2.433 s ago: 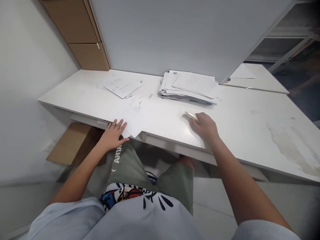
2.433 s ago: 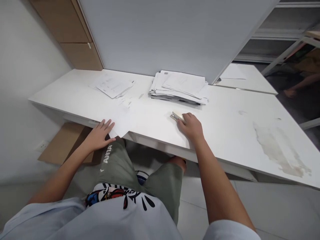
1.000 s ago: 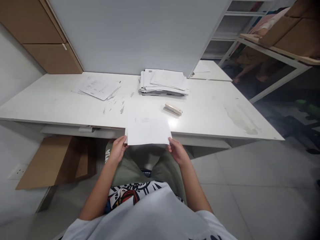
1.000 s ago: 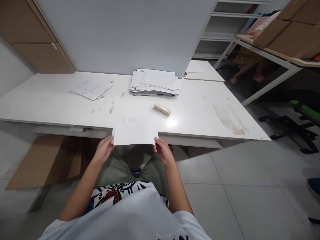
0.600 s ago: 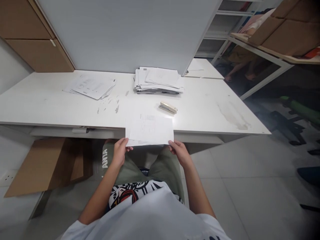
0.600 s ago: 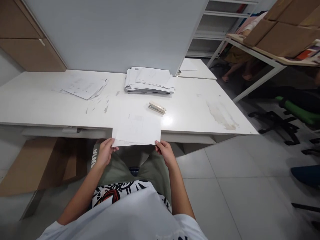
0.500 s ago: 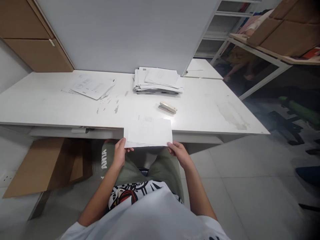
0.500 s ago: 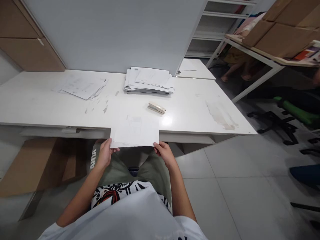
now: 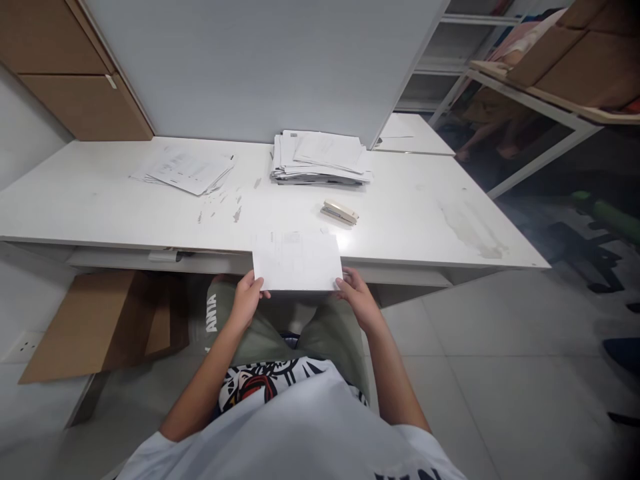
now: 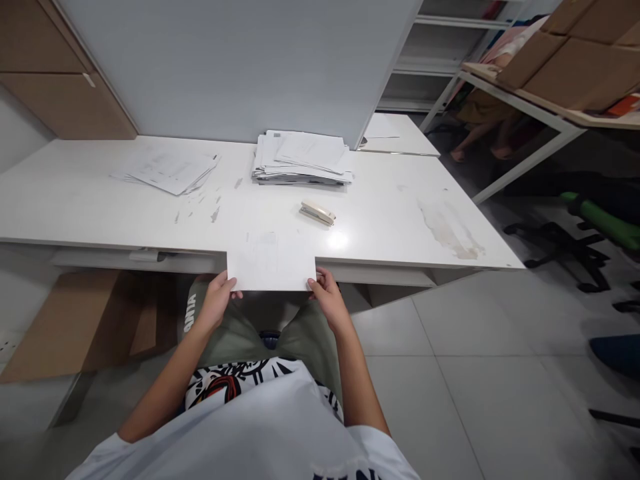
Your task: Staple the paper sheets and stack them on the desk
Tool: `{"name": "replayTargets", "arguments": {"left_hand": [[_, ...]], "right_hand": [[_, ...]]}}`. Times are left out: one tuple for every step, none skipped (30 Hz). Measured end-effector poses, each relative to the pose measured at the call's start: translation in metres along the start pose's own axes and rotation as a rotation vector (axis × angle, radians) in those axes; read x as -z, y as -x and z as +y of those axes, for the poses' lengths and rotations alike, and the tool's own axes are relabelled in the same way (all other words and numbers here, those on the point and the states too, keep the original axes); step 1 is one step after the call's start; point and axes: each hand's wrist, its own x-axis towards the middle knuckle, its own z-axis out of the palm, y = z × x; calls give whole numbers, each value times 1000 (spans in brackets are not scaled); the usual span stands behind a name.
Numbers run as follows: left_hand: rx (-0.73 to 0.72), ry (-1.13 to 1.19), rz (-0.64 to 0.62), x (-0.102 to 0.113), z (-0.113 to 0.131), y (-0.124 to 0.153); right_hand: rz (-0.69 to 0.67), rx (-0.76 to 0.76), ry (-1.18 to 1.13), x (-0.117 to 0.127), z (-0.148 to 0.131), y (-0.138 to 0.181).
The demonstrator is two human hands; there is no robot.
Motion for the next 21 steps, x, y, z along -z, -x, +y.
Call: {"name": "replayTargets", "arguments": {"left_hand": [[11, -14, -12, 0, 0, 0], [21, -24, -27, 1, -1, 0], [29, -29, -42, 1, -1, 0], [30, -27, -50, 2, -2, 1], [24, -19, -46, 3, -2, 1], [18, -4, -31, 3, -3, 1], [13, 18, -9, 4, -4, 1], [9, 44, 18, 4, -4, 1], [10, 75, 43, 4, -5, 1], [21, 110, 62, 4, -5, 0], [41, 148, 68, 3, -5, -1], [67, 189, 61, 2, -5, -2], [94, 230, 42, 1, -4, -2], [121, 270, 15, -1, -3, -3], [145, 302, -15, -2, -2, -3], [157, 325, -42, -3, -2, -2], [155, 336, -61, -4, -1, -2], [139, 332, -71, -3, 0, -2], [109, 315, -73, -3, 2, -2], [66, 284, -69, -2, 4, -4], [14, 244, -61, 0, 7, -8]], "right_hand": [[10, 5, -28, -1, 1, -2], [17, 11, -41, -2, 2, -4], [22, 17, -44, -2, 3, -5], [26, 22, -42, -2, 3, -6], [28, 27, -35, -2, 3, -7], [28, 31, -26, -2, 4, -7], [28, 36, -18, -2, 4, -7], [26, 39, -12, -2, 4, -7], [27, 42, -9, -2, 5, -7], [30, 43, -6, -2, 5, -7], [37, 42, -5, -2, 6, -7], [45, 41, -5, -3, 7, -7], [51, 38, -7, -3, 7, -7], [57, 36, -11, -4, 8, -7], [61, 34, -17, -4, 9, -6], [64, 34, -24, -5, 9, -6], [67, 39, -27, -6, 9, -5], [70, 47, -26, -6, 8, -5], [71, 56, -24, -7, 7, -5], [71, 66, -26, -8, 5, -6], [71, 76, -33, -9, 2, -8]]}}
